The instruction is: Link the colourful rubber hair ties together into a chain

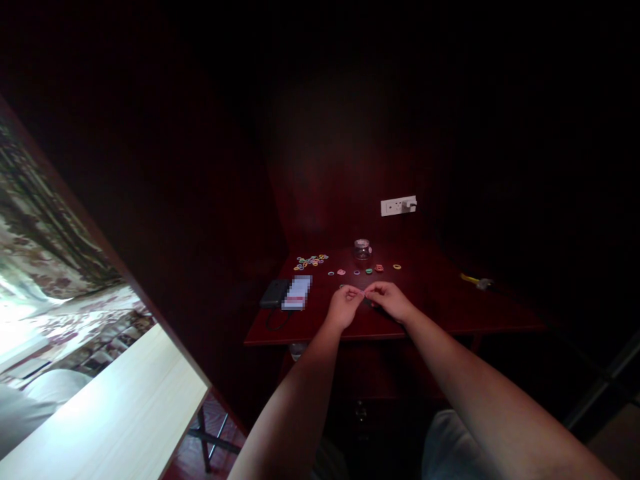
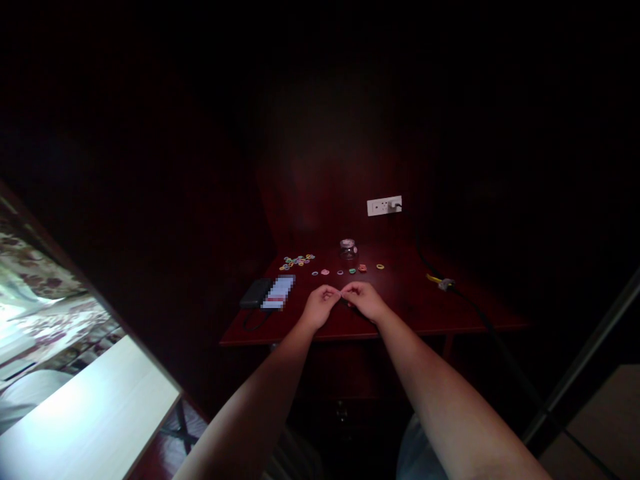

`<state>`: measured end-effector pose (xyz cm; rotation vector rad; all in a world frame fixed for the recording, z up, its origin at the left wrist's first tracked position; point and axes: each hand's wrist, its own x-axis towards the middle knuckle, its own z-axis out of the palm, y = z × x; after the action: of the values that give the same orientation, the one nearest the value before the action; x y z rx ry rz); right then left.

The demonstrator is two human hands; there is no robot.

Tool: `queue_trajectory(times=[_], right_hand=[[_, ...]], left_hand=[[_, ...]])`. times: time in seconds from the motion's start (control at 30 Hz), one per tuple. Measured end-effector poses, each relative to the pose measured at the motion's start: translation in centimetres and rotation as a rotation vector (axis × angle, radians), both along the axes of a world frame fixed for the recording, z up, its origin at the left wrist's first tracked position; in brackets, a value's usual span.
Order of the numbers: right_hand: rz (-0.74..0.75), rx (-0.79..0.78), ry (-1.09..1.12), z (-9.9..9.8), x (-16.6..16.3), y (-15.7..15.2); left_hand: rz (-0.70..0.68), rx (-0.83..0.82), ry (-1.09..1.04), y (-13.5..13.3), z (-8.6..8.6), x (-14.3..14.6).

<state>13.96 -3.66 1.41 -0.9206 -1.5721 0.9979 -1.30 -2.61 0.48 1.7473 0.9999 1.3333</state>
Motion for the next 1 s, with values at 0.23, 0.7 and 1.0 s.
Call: queue_trajectory(times=[0.23, 0.7, 1.0], right_hand=[[-0.018, 0.011, 0.006, -0.20, 0.05, 0.17], [-0.035, -0.052, 0.149, -0.12, 0.12, 0.17], [-0.063, -0.050, 0.162, -0.06, 0.12, 0.27]], left_hand=[[-0.009, -0.009, 0.008, -0.39, 0.42, 0.02], [-0.007, -0.018, 0.005, -0.27, 0.25, 0.05], [0.015, -0.024, 0.003, -0.34, 0.36, 0.08]])
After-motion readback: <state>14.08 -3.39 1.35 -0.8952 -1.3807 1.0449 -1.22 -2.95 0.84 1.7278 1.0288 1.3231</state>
